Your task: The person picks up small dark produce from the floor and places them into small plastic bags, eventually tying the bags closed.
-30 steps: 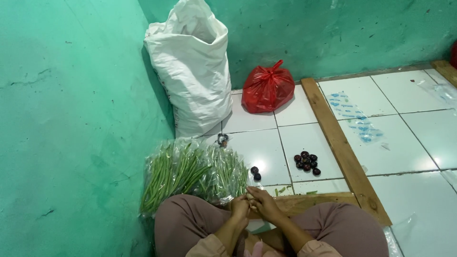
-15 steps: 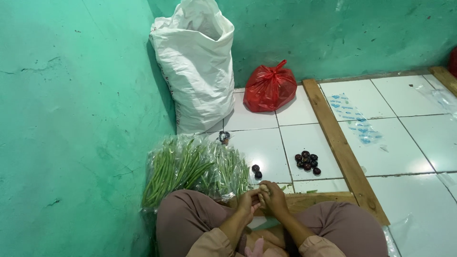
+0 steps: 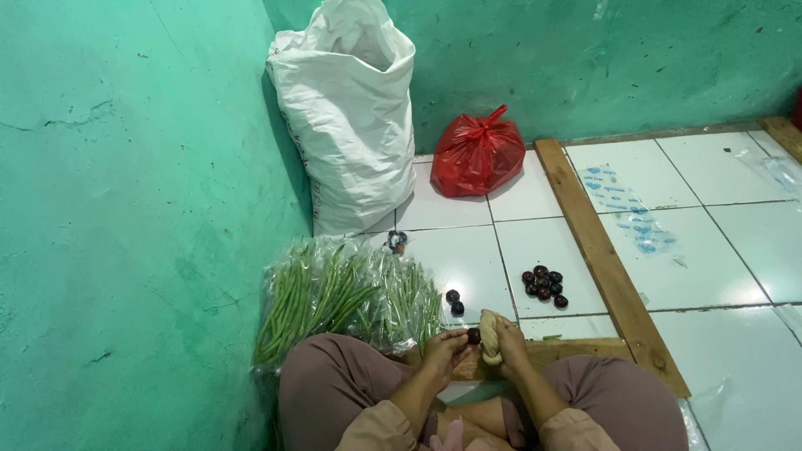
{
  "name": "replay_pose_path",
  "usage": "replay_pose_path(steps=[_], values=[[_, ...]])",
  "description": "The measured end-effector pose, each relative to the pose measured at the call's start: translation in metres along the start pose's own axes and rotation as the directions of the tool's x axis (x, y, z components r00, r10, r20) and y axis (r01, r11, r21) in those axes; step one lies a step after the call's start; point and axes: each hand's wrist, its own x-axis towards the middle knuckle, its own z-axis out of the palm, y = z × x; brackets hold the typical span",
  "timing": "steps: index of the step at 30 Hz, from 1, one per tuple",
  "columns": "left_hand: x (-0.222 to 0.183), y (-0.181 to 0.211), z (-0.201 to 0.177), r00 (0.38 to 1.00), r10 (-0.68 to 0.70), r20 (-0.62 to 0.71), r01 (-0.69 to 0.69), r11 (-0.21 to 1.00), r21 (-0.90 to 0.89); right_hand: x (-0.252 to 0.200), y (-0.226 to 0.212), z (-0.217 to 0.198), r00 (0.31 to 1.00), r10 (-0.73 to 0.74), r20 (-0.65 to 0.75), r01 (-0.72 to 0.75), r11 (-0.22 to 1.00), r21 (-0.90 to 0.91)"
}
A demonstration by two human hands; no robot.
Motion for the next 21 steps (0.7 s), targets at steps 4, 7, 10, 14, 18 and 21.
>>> replay_pose_path(steps=[4,7,10,14,18,21], values=[[-0.008,0.01,0.004,1.0,-0.024,-0.01,0.023,0.997,-0.072,-0.023,-0.019,0.004,0.989,-0.059,0.135,0.047,0.995,0.093],[0.002,0.006,0.003,1.0,0.03,0.008,-0.029,0.997,-0.067,-0.05,-0.034,0.018,0.946,-0.066,0.318,0.078,0.997,-0.023],[-0.006,0.01,0.003,0.999,0.028,-0.03,-0.03,0.998,-0.047,-0.064,-0.04,0.025,0.955,-0.112,0.276,0.155,0.978,-0.14],[-0.006,0.01,0.003,1.0,0.017,-0.004,-0.017,0.997,-0.076,-0.055,-0.038,0.02,0.964,-0.182,0.195,0.209,0.97,-0.127],[-0.006,0.015,0.004,0.999,-0.02,-0.035,0.011,0.974,-0.225,-0.075,-0.052,0.024,0.946,-0.069,0.318,0.119,0.983,-0.143],[-0.005,0.015,0.003,0.999,-0.013,-0.041,0.006,0.983,-0.181,-0.084,-0.05,0.034,0.92,-0.138,0.367,0.205,0.967,-0.15]])
